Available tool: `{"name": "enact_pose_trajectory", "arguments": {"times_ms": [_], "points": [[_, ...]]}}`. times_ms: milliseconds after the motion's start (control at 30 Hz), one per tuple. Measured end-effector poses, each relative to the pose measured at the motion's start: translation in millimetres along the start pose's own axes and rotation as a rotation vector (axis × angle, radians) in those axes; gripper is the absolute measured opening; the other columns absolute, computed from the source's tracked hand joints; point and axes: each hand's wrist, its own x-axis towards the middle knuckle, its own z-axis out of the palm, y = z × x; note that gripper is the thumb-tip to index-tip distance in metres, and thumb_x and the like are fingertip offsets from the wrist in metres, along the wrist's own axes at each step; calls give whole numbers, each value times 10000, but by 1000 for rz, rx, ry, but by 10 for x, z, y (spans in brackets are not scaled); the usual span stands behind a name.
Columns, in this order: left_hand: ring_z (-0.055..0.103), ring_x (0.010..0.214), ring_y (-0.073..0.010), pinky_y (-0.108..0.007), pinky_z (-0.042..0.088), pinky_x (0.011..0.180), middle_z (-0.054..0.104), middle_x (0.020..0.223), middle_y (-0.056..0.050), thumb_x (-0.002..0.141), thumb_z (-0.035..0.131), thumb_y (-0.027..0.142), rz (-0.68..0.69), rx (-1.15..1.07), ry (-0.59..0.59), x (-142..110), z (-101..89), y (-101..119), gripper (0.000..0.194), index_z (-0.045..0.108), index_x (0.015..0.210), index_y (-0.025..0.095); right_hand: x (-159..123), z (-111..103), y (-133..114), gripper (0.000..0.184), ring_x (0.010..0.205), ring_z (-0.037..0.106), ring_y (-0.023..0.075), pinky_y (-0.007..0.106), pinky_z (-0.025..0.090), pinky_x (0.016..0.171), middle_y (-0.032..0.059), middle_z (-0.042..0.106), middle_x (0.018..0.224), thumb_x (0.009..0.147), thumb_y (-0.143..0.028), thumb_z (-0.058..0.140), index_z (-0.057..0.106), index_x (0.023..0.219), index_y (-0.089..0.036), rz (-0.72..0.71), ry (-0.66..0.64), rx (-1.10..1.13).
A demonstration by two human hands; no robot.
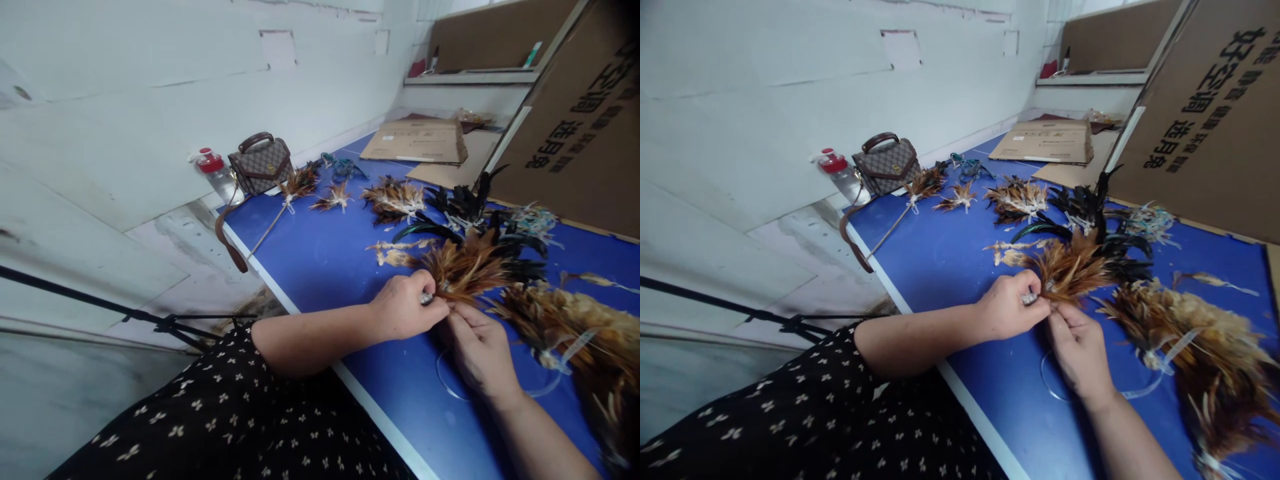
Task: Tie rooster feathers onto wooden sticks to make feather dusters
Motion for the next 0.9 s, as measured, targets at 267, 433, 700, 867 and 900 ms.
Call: {"name": "enact_pose_trajectory", "arguments": {"times_ms": [267, 433, 700, 867, 900], "points": [[503, 699, -164, -318, 448, 726, 596, 753, 10, 889, 748, 413, 6, 67, 10, 28, -14, 41, 205, 621, 884, 252, 1, 36, -61, 350, 648, 541, 183, 270, 451, 566, 18, 607, 680, 894, -566, 834, 800, 818, -226, 0, 1, 6], [611, 745, -202, -330, 514, 768, 649, 763, -18, 944, 695, 383, 13, 136, 15, 48, 0, 46, 138, 675, 945, 246, -3, 34, -37, 380, 679, 572, 193, 276, 485, 597, 36, 662, 726, 933, -592, 794, 813, 843, -223, -15, -14, -16], [680, 762, -254, -386, 543, 798, 695, 812, -63, 1039, 602, 424, 52, 204, 18, 28, 33, -20, 268, 692, 1156, 201, -10, 28, 43, 390, 668, 579, 190, 291, 527, 634, 36, 678, 731, 966, -596, 775, 830, 858, -225, 6, -2, -9], [656, 776, -224, -338, 505, 756, 676, 813, -29, 954, 769, 572, 35, 104, -11, 43, 11, -31, 352, 649, 1019, 248, 12, 52, 13, 350, 759, 675, 223, 369, 631, 867, 55, 763, 835, 938, -588, 806, 857, 874, -247, -53, 42, -29], [643, 767, -216, -333, 495, 750, 669, 807, -24, 954, 771, 548, 39, 96, -10, 53, 9, -31, 326, 643, 998, 251, 11, 53, 13, 355, 774, 686, 229, 375, 633, 879, 59, 773, 852, 945, -592, 796, 863, 885, -248, -53, 41, -31]]}}
